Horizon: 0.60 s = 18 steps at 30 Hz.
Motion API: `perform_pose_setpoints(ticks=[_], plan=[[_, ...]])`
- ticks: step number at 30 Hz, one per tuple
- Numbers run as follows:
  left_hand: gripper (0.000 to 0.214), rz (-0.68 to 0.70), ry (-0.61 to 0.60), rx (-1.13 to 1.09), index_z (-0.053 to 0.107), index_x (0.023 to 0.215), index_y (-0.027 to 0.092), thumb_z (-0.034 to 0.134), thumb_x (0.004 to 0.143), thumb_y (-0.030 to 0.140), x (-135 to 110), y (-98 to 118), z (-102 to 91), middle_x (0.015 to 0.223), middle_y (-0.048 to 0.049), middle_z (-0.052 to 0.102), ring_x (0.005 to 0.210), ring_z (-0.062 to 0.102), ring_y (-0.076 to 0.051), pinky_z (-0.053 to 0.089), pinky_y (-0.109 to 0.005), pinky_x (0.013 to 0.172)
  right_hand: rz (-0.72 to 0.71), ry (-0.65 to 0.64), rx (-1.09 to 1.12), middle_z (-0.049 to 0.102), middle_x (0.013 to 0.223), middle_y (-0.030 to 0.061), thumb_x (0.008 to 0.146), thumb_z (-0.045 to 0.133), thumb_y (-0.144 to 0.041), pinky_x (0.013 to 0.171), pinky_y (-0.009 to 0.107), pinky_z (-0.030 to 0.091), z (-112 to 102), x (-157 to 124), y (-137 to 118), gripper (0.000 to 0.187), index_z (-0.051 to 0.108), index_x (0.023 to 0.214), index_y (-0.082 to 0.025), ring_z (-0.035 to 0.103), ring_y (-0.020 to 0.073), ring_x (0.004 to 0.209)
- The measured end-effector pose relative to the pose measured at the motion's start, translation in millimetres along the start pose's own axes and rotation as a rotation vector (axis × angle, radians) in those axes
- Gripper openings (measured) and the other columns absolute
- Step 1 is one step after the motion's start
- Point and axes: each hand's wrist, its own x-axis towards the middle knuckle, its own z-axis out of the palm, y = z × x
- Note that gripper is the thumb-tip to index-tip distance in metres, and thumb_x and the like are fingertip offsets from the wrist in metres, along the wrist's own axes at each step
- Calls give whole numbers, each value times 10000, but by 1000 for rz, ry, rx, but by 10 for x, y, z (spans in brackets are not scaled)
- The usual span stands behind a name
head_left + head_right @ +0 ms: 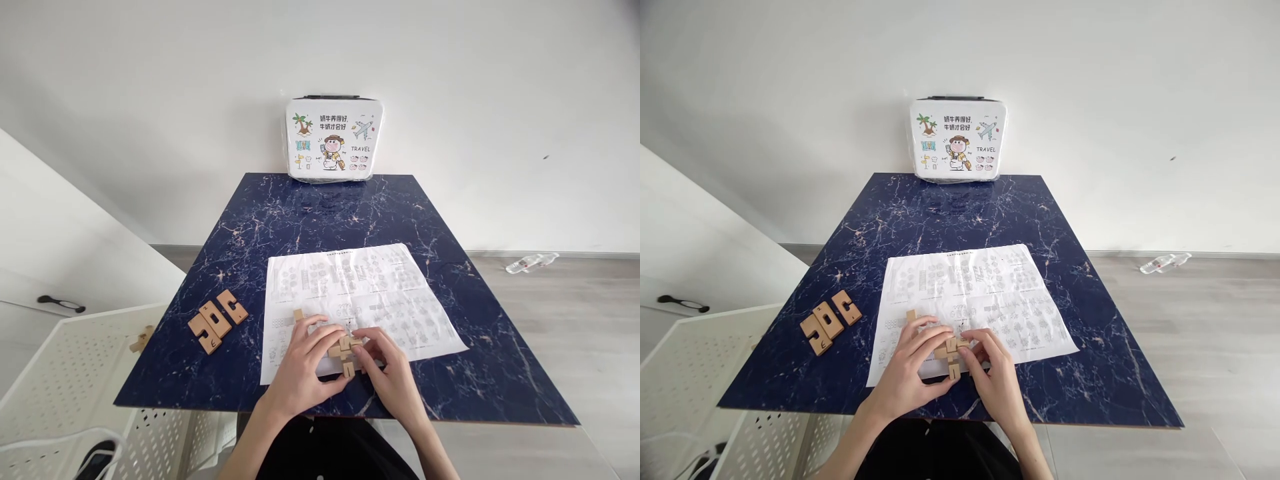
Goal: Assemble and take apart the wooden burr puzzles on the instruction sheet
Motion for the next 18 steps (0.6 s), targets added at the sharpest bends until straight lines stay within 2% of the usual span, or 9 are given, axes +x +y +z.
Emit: perform_pose_setpoints(ticks=[10,16,18], plan=[[678,-2,-6,-21,562,1500,287,829,880,219,33,17,-38,1416,-89,705,1397,553,-358,553,-556,1127,-65,19,-66,662,901,28,1120,528,-458,635,272,533,7,10,-33,288,700,1145,-229,611,172,682],[660,-8,2,-48,574,1474,289,832,871,215,30,36,-50,1421,-73,701,1400,546,-338,536,-535,1156,-27,14,-66,655,844,20,1117,524,-495,637,284,520,17,1,-34,323,699,1134,-223,613,186,681],[655,-13,5,-51,574,1456,282,845,862,230,0,52,-83,1414,-70,701,1402,540,-334,525,-531,1170,3,6,-47,672,850,23,1120,520,-501,645,289,531,17,-13,-36,332,690,1185,-224,626,191,685]])
